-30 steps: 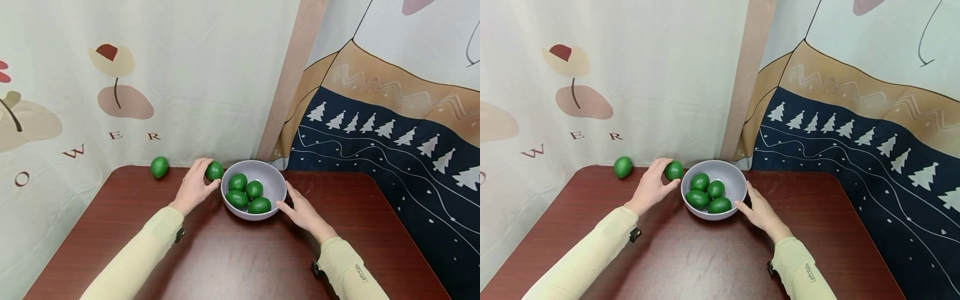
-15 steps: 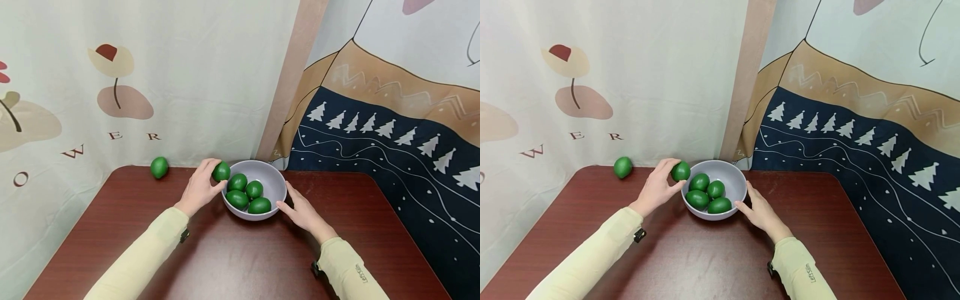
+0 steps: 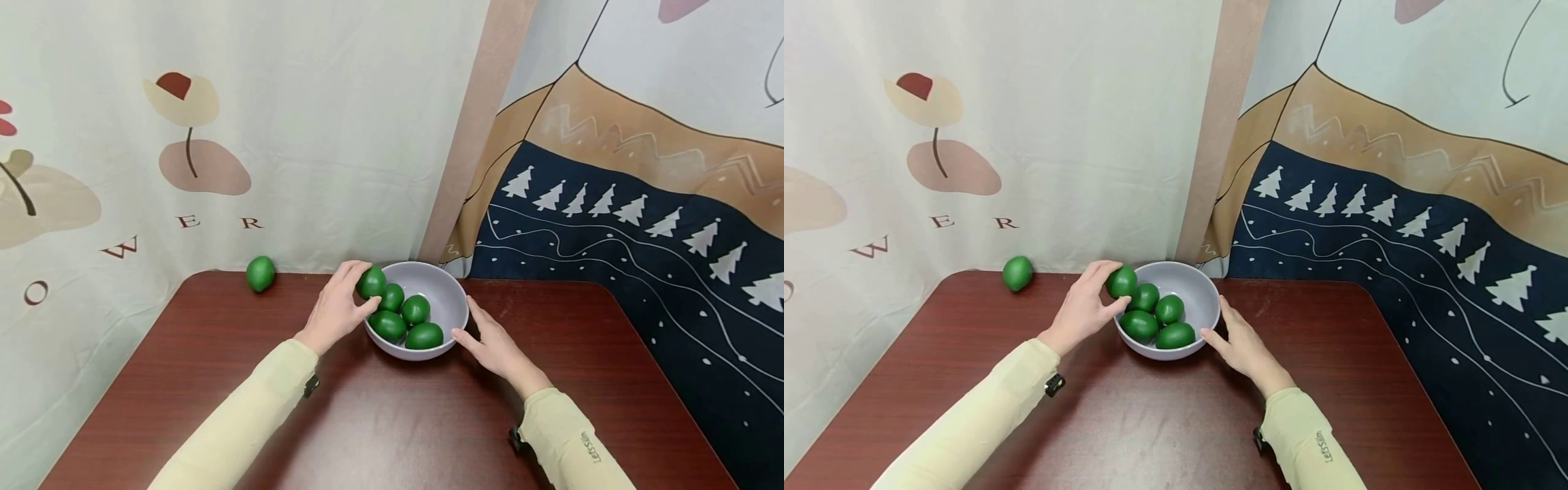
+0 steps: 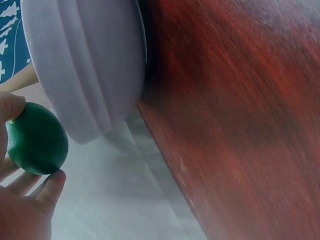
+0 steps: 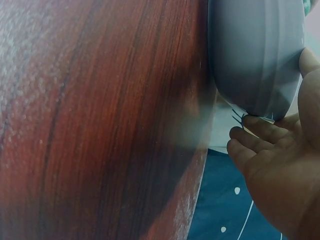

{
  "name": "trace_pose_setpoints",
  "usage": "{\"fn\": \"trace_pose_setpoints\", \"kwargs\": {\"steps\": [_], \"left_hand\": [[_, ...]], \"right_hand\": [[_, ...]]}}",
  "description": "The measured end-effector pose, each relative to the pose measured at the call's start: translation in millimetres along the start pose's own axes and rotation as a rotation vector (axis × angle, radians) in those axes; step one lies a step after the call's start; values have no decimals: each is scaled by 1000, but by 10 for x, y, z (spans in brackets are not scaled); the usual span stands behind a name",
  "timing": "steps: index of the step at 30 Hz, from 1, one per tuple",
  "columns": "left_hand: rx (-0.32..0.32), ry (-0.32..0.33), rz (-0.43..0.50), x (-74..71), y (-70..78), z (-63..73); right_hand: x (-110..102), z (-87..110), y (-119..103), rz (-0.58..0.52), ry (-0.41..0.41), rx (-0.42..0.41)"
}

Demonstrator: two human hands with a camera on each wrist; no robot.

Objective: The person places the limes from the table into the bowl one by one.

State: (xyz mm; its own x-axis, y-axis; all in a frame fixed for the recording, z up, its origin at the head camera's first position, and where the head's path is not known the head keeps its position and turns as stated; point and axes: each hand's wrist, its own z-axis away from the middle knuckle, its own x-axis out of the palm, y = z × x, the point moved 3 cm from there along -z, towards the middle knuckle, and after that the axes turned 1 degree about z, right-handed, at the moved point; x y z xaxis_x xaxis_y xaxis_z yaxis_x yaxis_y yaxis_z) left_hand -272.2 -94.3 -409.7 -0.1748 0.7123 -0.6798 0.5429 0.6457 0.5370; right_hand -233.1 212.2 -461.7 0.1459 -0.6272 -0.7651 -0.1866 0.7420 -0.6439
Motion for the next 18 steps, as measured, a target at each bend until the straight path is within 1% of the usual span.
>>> {"fn": "trace_pose_setpoints", "kwargs": {"steps": [11,18], "left_hand": [[-1,-33,1,139,38,-2],[2,-41,8,241,73,12]], "right_hand": [[-1,7,-18,0,-8,12],[3,8,-13,-8,-2,13]]}}
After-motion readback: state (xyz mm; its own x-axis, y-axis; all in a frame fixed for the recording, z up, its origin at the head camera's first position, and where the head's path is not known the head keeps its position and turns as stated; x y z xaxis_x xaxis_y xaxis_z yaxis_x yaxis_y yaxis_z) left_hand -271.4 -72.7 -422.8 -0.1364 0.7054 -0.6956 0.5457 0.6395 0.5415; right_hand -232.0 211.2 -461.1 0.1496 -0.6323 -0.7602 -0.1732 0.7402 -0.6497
